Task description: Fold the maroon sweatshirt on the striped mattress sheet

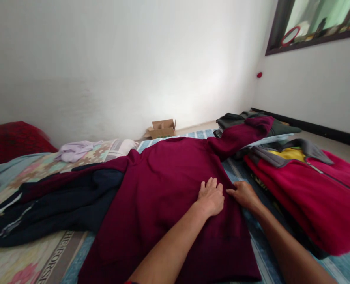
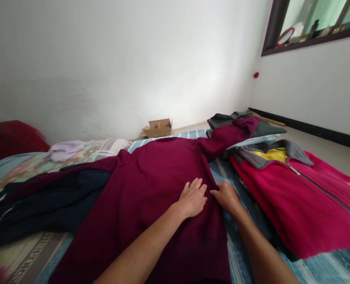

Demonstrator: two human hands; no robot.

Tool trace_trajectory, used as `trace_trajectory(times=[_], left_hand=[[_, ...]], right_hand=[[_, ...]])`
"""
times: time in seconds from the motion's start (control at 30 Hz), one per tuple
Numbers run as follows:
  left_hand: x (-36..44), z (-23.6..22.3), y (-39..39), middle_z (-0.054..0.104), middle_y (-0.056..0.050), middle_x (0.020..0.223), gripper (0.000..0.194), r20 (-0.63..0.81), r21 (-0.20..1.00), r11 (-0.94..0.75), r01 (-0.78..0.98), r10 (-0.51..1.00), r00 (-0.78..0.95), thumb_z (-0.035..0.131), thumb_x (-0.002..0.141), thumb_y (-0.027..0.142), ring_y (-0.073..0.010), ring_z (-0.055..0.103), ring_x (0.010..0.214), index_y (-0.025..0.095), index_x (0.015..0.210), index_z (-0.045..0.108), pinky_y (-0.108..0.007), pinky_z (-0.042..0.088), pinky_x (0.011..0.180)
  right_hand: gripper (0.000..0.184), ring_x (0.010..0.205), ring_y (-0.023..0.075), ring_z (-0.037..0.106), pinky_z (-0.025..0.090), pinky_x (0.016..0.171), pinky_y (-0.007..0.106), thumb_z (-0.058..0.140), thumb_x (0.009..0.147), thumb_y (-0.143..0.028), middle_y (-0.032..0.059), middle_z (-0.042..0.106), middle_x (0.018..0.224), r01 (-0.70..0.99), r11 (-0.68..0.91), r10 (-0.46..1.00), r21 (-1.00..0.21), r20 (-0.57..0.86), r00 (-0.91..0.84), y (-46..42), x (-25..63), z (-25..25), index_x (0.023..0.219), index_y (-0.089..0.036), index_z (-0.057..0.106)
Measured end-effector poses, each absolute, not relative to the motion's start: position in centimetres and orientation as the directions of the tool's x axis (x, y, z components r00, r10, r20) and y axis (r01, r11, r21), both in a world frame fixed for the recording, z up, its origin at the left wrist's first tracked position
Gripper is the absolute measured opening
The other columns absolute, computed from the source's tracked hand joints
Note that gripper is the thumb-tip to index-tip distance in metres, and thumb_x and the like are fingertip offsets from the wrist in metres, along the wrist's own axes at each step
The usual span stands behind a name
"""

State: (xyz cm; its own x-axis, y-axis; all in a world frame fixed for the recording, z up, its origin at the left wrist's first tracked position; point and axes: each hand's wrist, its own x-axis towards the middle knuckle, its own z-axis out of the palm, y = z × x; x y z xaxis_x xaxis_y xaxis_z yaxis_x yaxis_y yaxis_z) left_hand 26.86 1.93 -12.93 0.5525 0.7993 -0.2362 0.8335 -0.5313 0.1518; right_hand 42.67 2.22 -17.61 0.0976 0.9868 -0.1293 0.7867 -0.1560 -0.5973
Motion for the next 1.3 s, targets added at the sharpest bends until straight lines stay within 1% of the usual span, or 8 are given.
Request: trace_trajectory(times=[0.1,0.27,0.5,0.67,0.8,1.0,1.1,1.3], left_hand=[[27.9,-13.9,0.7,0.031,-0.012,0.147,0.047,-0.185,0.171,-0.582,0.795,0.774,0.606,0.028,0.090,0.029,-0.0250,0.021,0.137,0.012,0.133,0.039,-0.046,0.020,0.110],[28.2,-15.9,0.0,0.032,-0.011,0.147,0.049,-0.024,0.126,-0.594,0.795,0.799,0.601,0.021,0.093,0.031,-0.0239,0.020,0.138,0.012,0.135,0.036,-0.046,0.019,0.110],[28.3,-15.9,-0.1,0.028,-0.012,0.149,0.053,-0.075,0.121,-0.595,0.794,0.792,0.605,0.024,0.092,0.034,-0.0245,0.016,0.139,0.011,0.138,0.033,-0.048,0.017,0.110],[28.5,-16.2,-0.3,0.027,-0.011,0.149,0.055,-0.045,0.112,-0.582,0.805,0.807,0.589,0.021,0.094,0.040,-0.0248,0.015,0.139,0.012,0.139,0.032,-0.048,0.017,0.110],[28.7,-16.5,-0.4,0.028,-0.010,0.149,0.057,-0.006,0.094,-0.579,0.810,0.813,0.582,0.020,0.094,0.046,-0.0237,0.016,0.139,0.013,0.138,0.034,-0.047,0.017,0.111],[28.8,-16.8,-0.5,0.028,-0.010,0.149,0.057,0.011,0.090,-0.569,0.818,0.821,0.570,0.023,0.093,0.048,-0.0239,0.017,0.138,0.014,0.139,0.034,-0.047,0.016,0.111],[28.9,-16.9,-0.5,0.028,-0.009,0.149,0.058,0.008,0.082,-0.564,0.822,0.825,0.565,0.023,0.093,0.047,-0.0238,0.017,0.139,0.014,0.140,0.033,-0.048,0.016,0.111],[29.3,-16.8,-0.9,0.031,-0.011,0.148,0.056,0.030,0.059,-0.547,0.835,0.837,0.547,0.025,0.094,0.045,-0.0247,0.018,0.138,0.013,0.139,0.034,-0.050,0.019,0.110]], right_hand=[[0.017,0.063,0.0167,0.060,0.035,0.050,0.022,0.059,0.074,-0.031,0.0025,0.062,0.059,0.768,-0.159,0.985,-0.621,-0.157,0.077,2.1,42.8,-17.1,0.065,-0.016,0.060],[0.013,0.036,0.0131,0.053,0.035,0.036,0.019,0.053,0.078,-0.025,-0.0044,0.052,0.040,0.681,-0.219,0.936,-0.699,-0.348,-0.056,1.2,43.1,-16.0,0.083,-0.015,0.058],[0.012,0.033,0.0129,0.053,0.037,0.032,0.018,0.048,0.083,-0.027,-0.0048,0.050,0.036,0.589,-0.307,0.864,-0.748,-0.479,-0.158,-1.2,43.1,-14.6,0.081,-0.016,0.052],[0.025,0.033,0.0127,0.052,0.033,0.032,0.018,0.054,0.083,-0.042,-0.0056,0.051,0.041,0.560,-0.365,0.859,-0.744,-0.501,-0.105,-3.4,43.3,-14.7,0.083,-0.017,0.050],[0.033,0.035,0.0129,0.052,0.031,0.035,0.020,0.056,0.078,-0.050,-0.0052,0.053,0.043,0.601,-0.299,0.916,-0.741,-0.399,-0.035,-5.5,43.5,-15.2,0.083,-0.018,0.051],[0.031,0.054,0.0150,0.057,0.032,0.048,0.023,0.052,0.079,-0.050,-0.0004,0.060,0.056,0.778,-0.192,0.980,-0.598,-0.161,0.117,-8.3,42.9,-15.0,0.073,-0.021,0.054],[0.033,0.062,0.0170,0.058,0.030,0.052,0.025,0.053,0.078,-0.051,0.0029,0.064,0.063,0.849,-0.184,0.975,-0.496,-0.203,0.093,-8.8,42.3,-14.7,0.065,-0.021,0.056],[0.023,0.071,0.0204,0.062,0.030,0.055,0.027,0.052,0.077,-0.040,0.0062,0.068,0.074,0.902,-0.219,0.954,-0.372,-0.276,0.118,-8.6,41.4,-14.2,0.069,-0.020,0.059]])
